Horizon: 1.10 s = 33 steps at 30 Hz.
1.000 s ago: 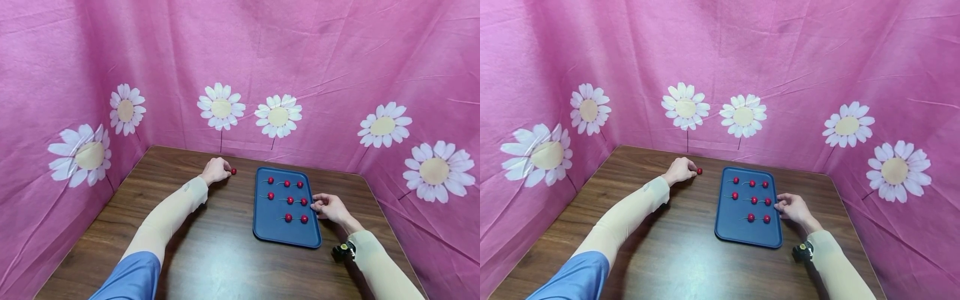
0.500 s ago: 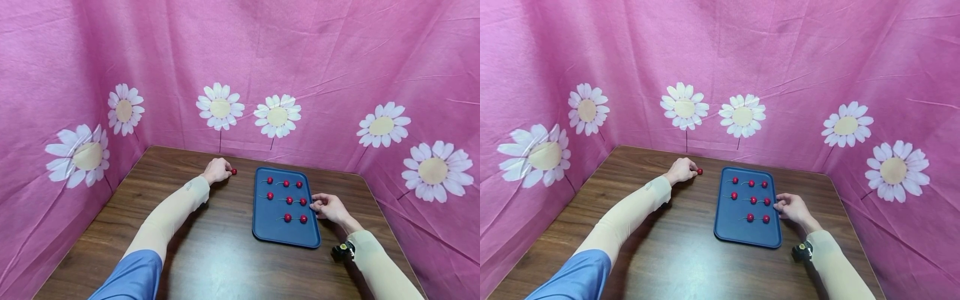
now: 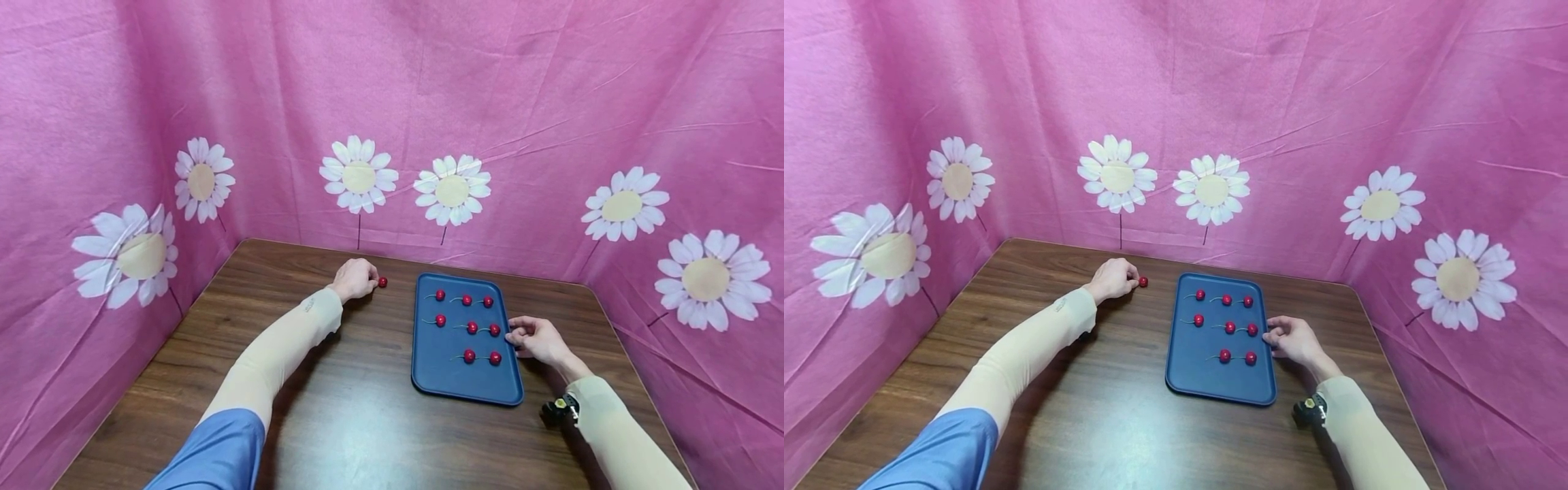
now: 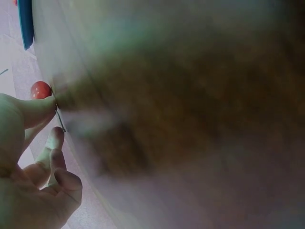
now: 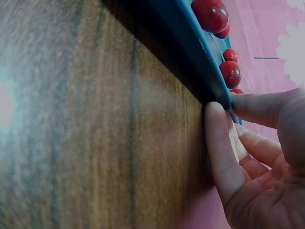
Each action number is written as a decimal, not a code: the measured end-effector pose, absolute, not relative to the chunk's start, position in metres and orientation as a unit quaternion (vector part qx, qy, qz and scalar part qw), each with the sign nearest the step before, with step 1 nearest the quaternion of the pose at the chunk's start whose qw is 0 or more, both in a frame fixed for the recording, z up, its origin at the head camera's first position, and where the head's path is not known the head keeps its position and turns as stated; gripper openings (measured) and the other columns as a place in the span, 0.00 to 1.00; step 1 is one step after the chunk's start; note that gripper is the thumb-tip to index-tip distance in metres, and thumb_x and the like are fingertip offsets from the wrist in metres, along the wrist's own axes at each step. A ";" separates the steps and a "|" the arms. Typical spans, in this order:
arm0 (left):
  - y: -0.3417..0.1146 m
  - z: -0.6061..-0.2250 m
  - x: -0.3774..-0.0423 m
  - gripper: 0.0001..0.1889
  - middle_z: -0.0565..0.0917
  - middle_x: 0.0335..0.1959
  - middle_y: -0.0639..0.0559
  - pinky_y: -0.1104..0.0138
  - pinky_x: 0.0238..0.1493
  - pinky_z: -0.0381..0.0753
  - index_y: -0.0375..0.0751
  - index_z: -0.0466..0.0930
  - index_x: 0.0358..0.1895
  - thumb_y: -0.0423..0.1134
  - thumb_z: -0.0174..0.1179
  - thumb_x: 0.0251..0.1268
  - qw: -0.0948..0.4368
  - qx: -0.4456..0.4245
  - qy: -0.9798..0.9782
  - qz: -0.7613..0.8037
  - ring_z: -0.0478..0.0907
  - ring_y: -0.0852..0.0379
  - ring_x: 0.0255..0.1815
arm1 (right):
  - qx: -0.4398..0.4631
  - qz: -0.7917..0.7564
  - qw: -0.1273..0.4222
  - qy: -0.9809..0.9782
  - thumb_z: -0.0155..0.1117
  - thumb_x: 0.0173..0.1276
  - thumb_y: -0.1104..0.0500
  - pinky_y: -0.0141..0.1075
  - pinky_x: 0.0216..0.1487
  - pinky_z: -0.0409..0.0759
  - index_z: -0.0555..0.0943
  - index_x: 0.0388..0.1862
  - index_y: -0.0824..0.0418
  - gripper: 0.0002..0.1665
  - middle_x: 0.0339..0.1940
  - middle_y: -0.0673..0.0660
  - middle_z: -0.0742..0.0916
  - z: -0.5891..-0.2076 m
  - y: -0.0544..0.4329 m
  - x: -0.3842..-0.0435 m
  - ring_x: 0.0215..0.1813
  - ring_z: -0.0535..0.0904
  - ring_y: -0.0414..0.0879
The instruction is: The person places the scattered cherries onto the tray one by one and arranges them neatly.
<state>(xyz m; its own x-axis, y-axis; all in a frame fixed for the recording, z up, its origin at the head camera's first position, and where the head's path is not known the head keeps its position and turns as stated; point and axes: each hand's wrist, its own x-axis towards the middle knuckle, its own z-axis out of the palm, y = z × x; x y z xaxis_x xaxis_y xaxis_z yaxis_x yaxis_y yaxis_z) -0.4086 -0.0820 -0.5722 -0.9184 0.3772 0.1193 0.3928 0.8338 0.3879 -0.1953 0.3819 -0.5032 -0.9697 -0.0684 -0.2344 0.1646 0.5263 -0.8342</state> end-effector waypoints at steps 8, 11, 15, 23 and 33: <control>-0.082 -0.544 -0.384 0.06 0.92 0.35 0.62 0.50 0.45 0.83 0.61 0.94 0.37 0.50 0.69 0.73 0.015 -0.202 -0.953 -0.225 0.85 0.56 0.39 | 0.028 -0.484 0.120 0.866 0.69 0.81 0.66 0.37 0.40 0.94 0.74 0.74 0.81 0.30 0.37 0.51 0.90 -0.503 0.381 -0.196 0.37 0.87 0.35; -0.080 -0.516 -0.359 0.06 0.92 0.34 0.58 0.49 0.45 0.84 0.56 0.94 0.38 0.46 0.69 0.74 0.014 -0.205 -0.952 -0.228 0.84 0.54 0.37 | 0.027 -0.482 0.120 0.867 0.69 0.81 0.66 0.37 0.40 0.94 0.74 0.74 0.81 0.30 0.37 0.50 0.89 -0.503 0.381 -0.197 0.37 0.87 0.35; -0.076 -0.492 -0.333 0.06 0.94 0.36 0.55 0.55 0.49 0.85 0.51 0.94 0.41 0.42 0.67 0.76 0.007 -0.213 -0.949 -0.231 0.84 0.53 0.38 | 0.024 -0.482 0.119 0.868 0.69 0.81 0.66 0.37 0.40 0.94 0.74 0.74 0.82 0.30 0.37 0.51 0.90 -0.504 0.382 -0.196 0.37 0.87 0.36; -0.067 -0.483 -0.314 0.07 0.94 0.37 0.56 0.58 0.47 0.83 0.50 0.94 0.41 0.41 0.67 0.74 0.013 -0.230 -0.938 -0.259 0.82 0.56 0.37 | 0.022 -0.480 0.119 0.869 0.69 0.82 0.66 0.37 0.39 0.94 0.73 0.74 0.83 0.31 0.38 0.52 0.90 -0.504 0.383 -0.197 0.37 0.87 0.35; -0.046 -0.479 -0.298 0.06 0.93 0.35 0.56 0.62 0.45 0.82 0.50 0.95 0.42 0.41 0.69 0.75 0.013 -0.281 -0.921 -0.270 0.81 0.59 0.36 | 0.023 -0.482 0.119 0.868 0.69 0.81 0.66 0.36 0.39 0.94 0.73 0.74 0.82 0.31 0.38 0.52 0.90 -0.503 0.382 -0.196 0.36 0.86 0.35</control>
<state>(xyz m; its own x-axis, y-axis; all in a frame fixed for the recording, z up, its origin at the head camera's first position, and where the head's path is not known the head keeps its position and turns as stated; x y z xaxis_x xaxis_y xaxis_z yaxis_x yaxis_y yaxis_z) -0.2978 -0.0465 -0.4787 -0.8415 0.5107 0.1761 0.5248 0.6957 0.4905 -0.1960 0.3822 -0.5031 -0.9705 -0.0756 -0.2289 0.1543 0.5349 -0.8307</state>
